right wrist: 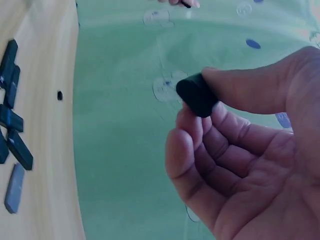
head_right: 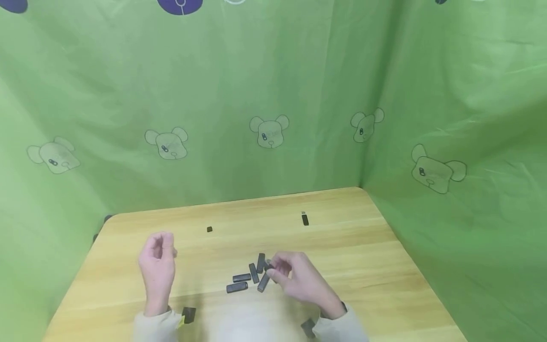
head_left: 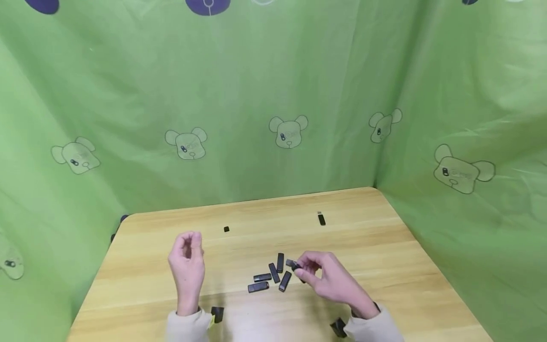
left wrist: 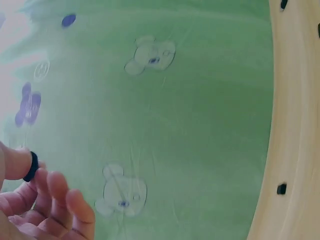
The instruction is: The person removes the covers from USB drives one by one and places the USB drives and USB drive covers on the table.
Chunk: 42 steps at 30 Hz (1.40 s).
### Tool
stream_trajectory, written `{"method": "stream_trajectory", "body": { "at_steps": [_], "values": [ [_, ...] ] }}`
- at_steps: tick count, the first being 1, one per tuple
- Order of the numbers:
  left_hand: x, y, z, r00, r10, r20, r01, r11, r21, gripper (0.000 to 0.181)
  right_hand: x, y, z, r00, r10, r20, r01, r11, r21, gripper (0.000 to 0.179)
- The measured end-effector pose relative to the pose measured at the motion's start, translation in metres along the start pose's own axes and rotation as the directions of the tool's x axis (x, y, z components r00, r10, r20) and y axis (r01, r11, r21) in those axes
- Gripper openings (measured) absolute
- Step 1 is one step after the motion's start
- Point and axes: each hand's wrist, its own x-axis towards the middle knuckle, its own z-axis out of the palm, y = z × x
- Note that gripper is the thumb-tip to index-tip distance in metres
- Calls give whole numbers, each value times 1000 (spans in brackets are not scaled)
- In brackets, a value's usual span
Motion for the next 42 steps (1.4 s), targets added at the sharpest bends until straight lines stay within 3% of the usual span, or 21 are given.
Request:
{"method": "stream_trajectory", "body": {
  "at_steps": [3,5,13,21,29,33,42],
  "values": [
    [0,1,3,992,-9,125,10,1000,-8,25,2,4,-5,999,21,-34,-21,1000,3,5],
    [-4,-1,7,986,-33,163,35,999,-12,23,3,5,-7,998,33,-44,-33,999,4,6],
    [-6,-8,11,985,-87,148,91,996,-19,19,11,8,-14,993,79,-88,-82,996,-37,5],
    [-7,-14,8,983,-102,150,105,994,-10,20,35,19,-26,978,135,-161,-147,987,-65,8],
    [-10,-17,5,978,-144,152,147,989,-5,24,69,53,-50,962,227,-149,-213,971,104,19],
    [-10,-17,4,978,-142,150,142,990,8,26,84,70,-59,943,291,-164,-269,953,142,21],
    [-14,-21,2,979,-136,155,136,991,11,27,112,112,-61,878,429,-215,-426,903,60,17]
  ]
}}
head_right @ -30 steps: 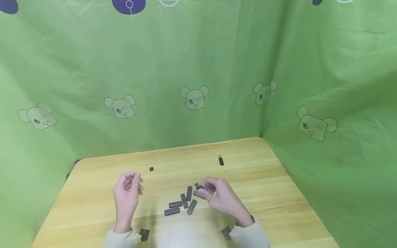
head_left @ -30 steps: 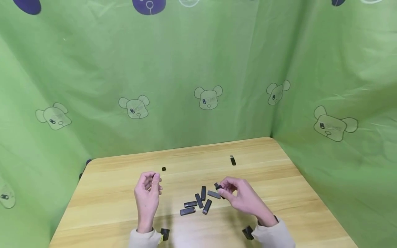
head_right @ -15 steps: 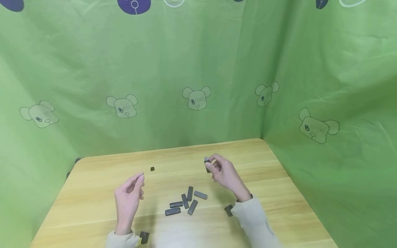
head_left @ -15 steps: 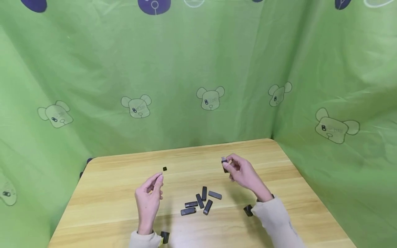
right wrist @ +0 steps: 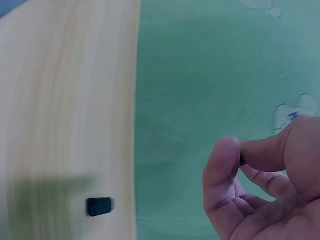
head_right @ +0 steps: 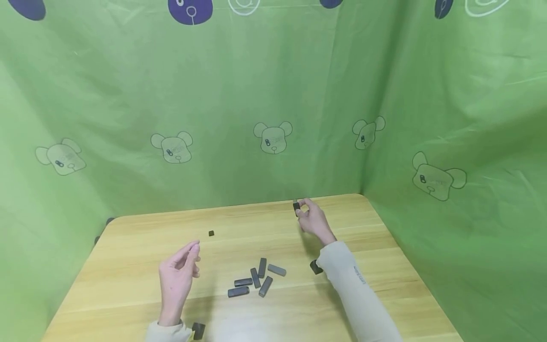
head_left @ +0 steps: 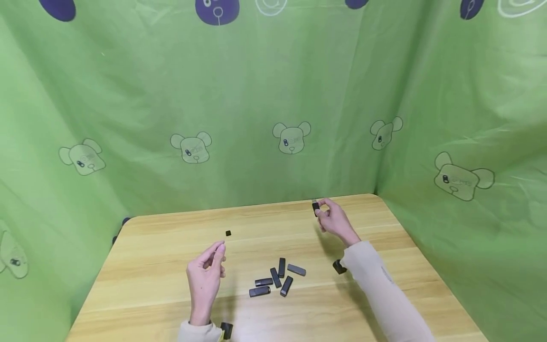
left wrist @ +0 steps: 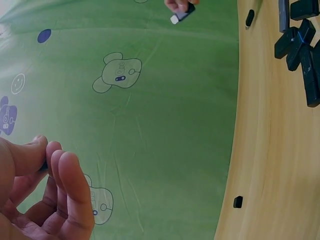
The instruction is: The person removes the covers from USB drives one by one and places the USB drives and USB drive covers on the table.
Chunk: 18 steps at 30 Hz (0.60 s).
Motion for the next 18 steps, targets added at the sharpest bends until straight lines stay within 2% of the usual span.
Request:
{"method": "stream_trajectory", "body": {
  "at_steps": [7,12,18],
  "values": [
    [0,-1,1,1000,17,-7,-17,1000,27,26,26,20,10,991,123,-44,-123,992,3,21],
    [-2,-3,1,1000,21,1,-21,997,77,25,32,42,18,979,189,-80,-194,979,-69,24],
    [-5,-2,1,1000,27,-12,-25,993,119,22,34,61,30,951,303,-65,-306,952,-31,26]
  ]
}}
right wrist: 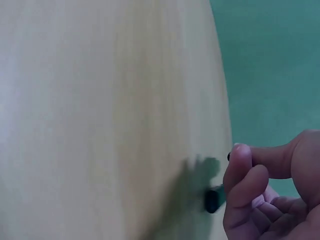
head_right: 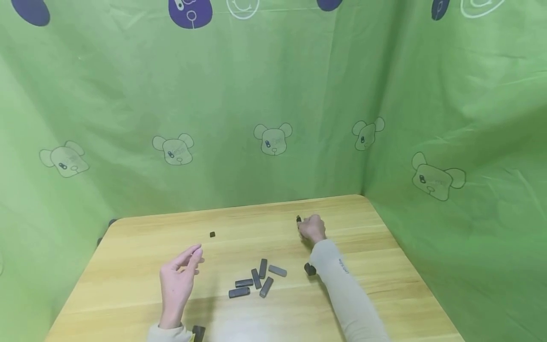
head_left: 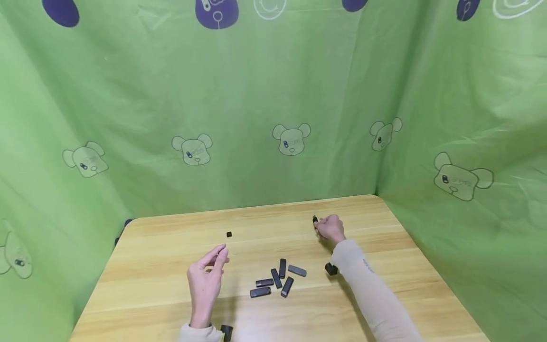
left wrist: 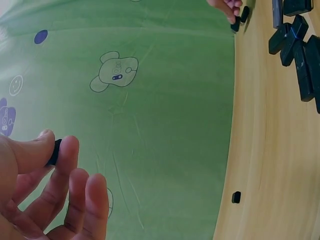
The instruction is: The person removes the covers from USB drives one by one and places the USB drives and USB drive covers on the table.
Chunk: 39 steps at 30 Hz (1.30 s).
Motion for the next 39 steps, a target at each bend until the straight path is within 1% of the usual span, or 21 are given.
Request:
{"method": "stream_trajectory", "body": {
  "at_steps": [3,7,11,18,23,25,29,33,36,39],
  "values": [
    [-1,1,1,1000,8,6,-8,1000,-4,19,1,2,5,999,37,-13,-36,999,25,25],
    [-2,3,2,1000,-9,25,9,1000,-18,19,1,3,8,996,87,-17,-87,996,35,23],
    [-4,3,2,999,-9,36,9,1000,-12,21,1,5,8,994,106,-12,-106,994,29,22],
    [-4,1,3,999,1,39,-2,1000,15,22,1,9,6,994,100,-41,-100,995,-3,21],
    [-3,2,3,999,8,50,-10,999,46,20,1,11,4,994,81,-80,-87,993,-75,25],
    [-3,2,3,998,4,59,-7,998,57,19,1,11,3,994,73,-82,-81,991,-102,28],
    [-1,0,2,997,-1,79,-5,997,81,20,2,9,5,994,75,-74,-83,992,-100,27],
    [1,-2,2,996,13,89,-24,993,116,19,3,7,6,995,72,-75,-79,992,-99,24],
    [3,-3,2,993,18,114,-34,989,142,20,3,6,4,994,73,-76,-81,991,-109,27],
    [7,-3,1,987,13,162,-39,986,162,20,1,5,0,994,65,-93,-74,992,-98,40]
  ]
}}
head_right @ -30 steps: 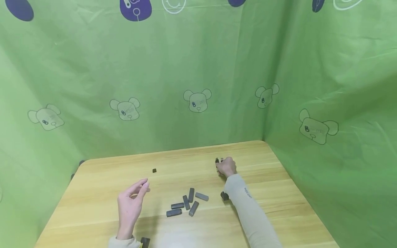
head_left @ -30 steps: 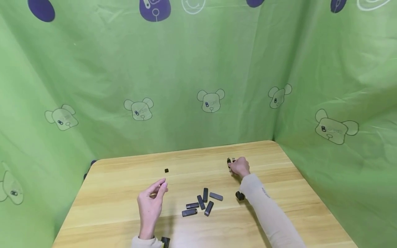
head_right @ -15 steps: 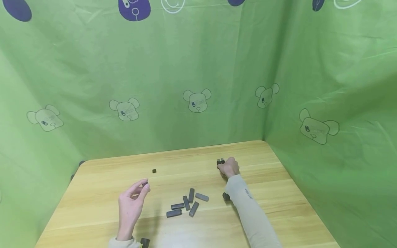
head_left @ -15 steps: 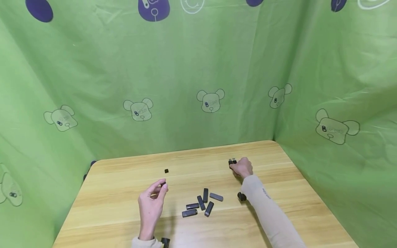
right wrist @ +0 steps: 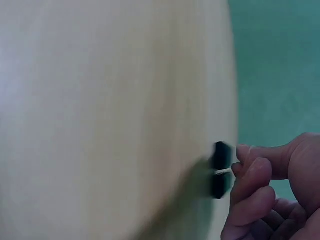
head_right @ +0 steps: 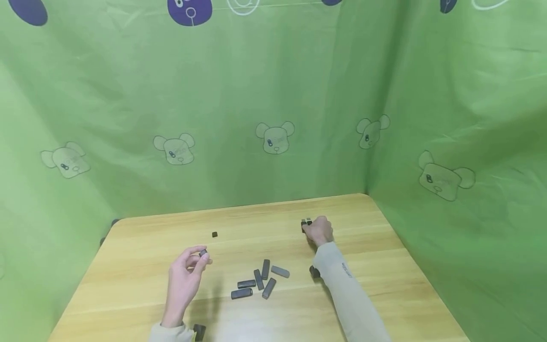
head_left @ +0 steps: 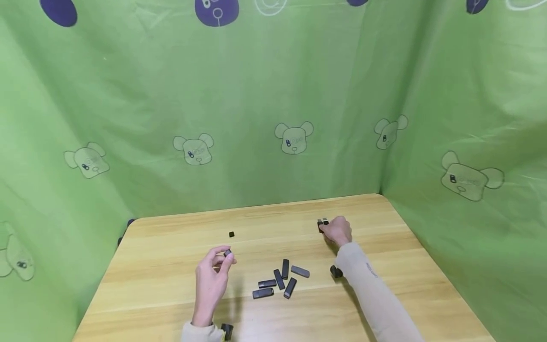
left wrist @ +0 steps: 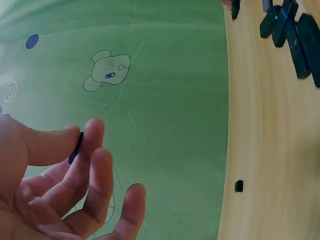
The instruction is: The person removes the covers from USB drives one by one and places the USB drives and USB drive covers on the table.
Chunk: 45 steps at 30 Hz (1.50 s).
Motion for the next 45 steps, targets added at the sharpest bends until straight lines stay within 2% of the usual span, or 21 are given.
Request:
{"method": "stream_trajectory", "body": {
  "at_steps": [4,6,12,14,20,26,31,34,38,41,43,45],
  "values": [
    [11,-1,-3,998,24,61,-26,999,33,20,-5,-8,-12,996,-63,-55,66,997,42,51],
    [18,-2,-5,995,56,81,-61,996,57,19,-10,-13,-17,990,-115,-85,120,991,62,51],
    [41,-4,-7,986,119,113,-134,982,135,17,-29,-27,-27,950,-259,-172,272,961,53,44],
    [48,-5,-6,986,115,124,-135,977,167,18,-38,-33,-29,940,-294,-172,309,949,62,42],
    [70,-8,0,974,155,163,-193,947,257,15,-70,-44,-40,925,-360,-122,375,917,133,41],
    [93,-17,11,965,128,229,-190,942,276,12,-100,-41,-46,909,-407,-87,416,896,154,39],
    [109,-23,23,951,118,285,-202,937,285,12,-125,-35,-46,912,-407,-52,409,897,169,35],
    [116,-27,29,952,82,296,-175,937,303,13,-137,-34,-44,909,-415,-32,414,891,185,31],
    [126,-33,37,958,41,283,-140,931,338,13,-150,-35,-43,900,-435,-18,429,881,201,28],
    [135,-39,42,968,35,248,-121,932,343,13,-158,-34,-44,899,-438,-2,428,879,211,28],
    [139,-43,45,975,26,220,-100,939,330,13,-163,-33,-44,898,-440,10,427,877,218,29],
    [143,-49,48,981,-14,194,-46,952,302,13,-167,-33,-44,896,-442,23,427,876,223,29]
  ]
}}
